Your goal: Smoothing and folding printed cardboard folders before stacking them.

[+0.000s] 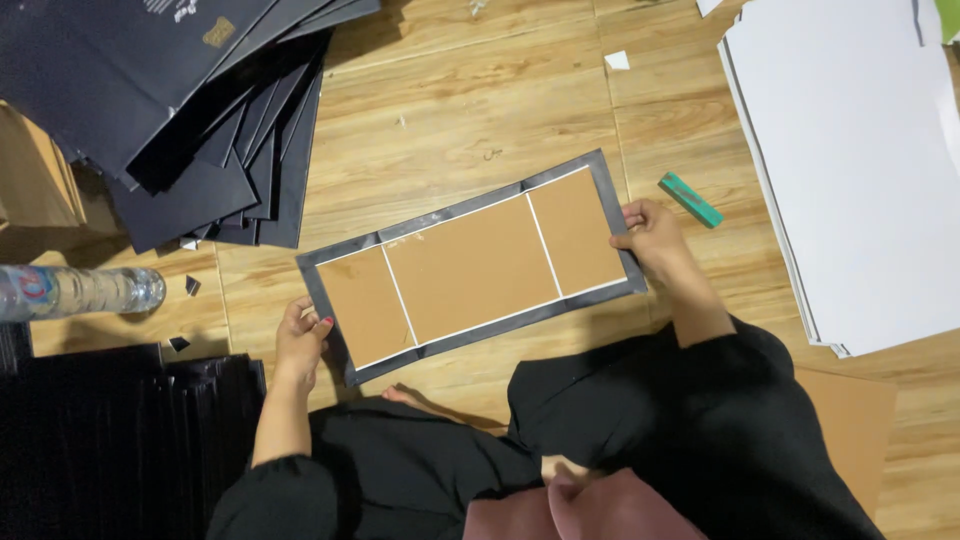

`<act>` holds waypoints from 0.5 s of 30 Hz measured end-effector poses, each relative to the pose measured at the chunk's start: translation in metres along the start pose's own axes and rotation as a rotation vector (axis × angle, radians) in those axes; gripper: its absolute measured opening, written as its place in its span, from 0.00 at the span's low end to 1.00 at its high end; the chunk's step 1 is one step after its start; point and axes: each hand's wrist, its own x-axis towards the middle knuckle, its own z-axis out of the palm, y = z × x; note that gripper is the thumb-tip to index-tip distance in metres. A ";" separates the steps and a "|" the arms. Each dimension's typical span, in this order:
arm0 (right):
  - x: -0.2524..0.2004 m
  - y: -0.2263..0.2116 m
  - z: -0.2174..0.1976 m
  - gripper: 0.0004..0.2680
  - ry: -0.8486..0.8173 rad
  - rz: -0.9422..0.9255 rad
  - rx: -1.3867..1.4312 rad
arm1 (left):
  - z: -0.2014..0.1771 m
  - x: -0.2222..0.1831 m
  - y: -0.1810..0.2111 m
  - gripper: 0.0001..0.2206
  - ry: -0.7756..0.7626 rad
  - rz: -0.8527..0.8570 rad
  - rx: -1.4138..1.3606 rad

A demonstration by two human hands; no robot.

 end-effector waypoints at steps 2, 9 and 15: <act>0.003 -0.015 -0.011 0.15 -0.002 -0.028 0.046 | 0.002 -0.017 0.036 0.16 0.008 0.065 -0.048; -0.032 -0.134 -0.025 0.10 0.041 -0.227 0.134 | -0.024 -0.025 0.082 0.14 0.075 0.469 -0.098; -0.027 -0.099 -0.036 0.06 -0.072 -0.338 0.078 | -0.018 -0.086 0.149 0.12 -0.051 0.575 0.618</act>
